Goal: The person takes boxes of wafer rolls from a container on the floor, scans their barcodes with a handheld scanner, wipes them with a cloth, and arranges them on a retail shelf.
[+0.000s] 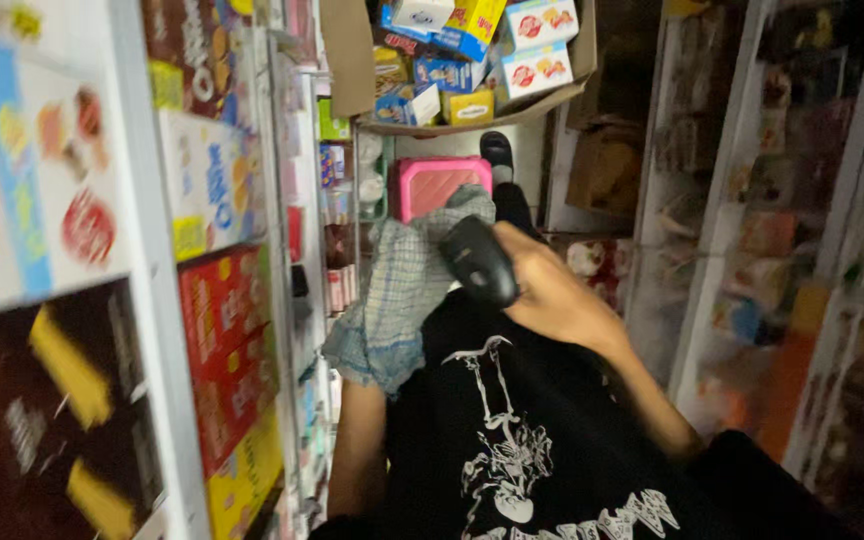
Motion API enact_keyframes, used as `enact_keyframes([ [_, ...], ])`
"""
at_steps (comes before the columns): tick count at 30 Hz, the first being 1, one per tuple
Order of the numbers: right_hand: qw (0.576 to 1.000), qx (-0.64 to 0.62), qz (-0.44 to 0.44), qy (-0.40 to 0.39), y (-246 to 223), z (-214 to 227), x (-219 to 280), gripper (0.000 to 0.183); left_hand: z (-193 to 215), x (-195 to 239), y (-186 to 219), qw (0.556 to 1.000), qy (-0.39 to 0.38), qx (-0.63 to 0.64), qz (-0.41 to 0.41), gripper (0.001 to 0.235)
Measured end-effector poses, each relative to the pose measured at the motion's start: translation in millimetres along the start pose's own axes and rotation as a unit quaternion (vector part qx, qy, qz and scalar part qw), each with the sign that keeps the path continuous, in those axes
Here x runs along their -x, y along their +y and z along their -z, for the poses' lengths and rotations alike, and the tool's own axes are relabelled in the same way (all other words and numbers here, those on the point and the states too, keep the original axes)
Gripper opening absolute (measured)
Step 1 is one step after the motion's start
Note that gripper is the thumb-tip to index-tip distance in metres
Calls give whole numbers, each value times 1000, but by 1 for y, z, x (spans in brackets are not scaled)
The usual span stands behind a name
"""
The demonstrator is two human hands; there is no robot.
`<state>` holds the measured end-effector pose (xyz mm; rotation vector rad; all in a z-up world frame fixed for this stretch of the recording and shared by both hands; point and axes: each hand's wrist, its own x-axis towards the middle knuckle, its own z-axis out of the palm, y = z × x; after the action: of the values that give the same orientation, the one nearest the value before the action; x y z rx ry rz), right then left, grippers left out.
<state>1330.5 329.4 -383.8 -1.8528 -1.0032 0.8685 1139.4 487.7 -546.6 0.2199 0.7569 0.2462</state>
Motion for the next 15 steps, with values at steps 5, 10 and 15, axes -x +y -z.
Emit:
enact_keyframes([
  [5, 994, 9, 11, -105, 35, 82, -77, 34, -99, -93, -26, 999, 29, 21, -23, 48],
  [10, 990, -38, 53, -127, 85, 162, -147, 40, -195, -162, -38, 999, 7, -13, -35, 47],
  [15, 941, -296, -157, -40, 177, 186, -242, 17, -244, -211, -5, 994, 12, -45, -98, 46],
])
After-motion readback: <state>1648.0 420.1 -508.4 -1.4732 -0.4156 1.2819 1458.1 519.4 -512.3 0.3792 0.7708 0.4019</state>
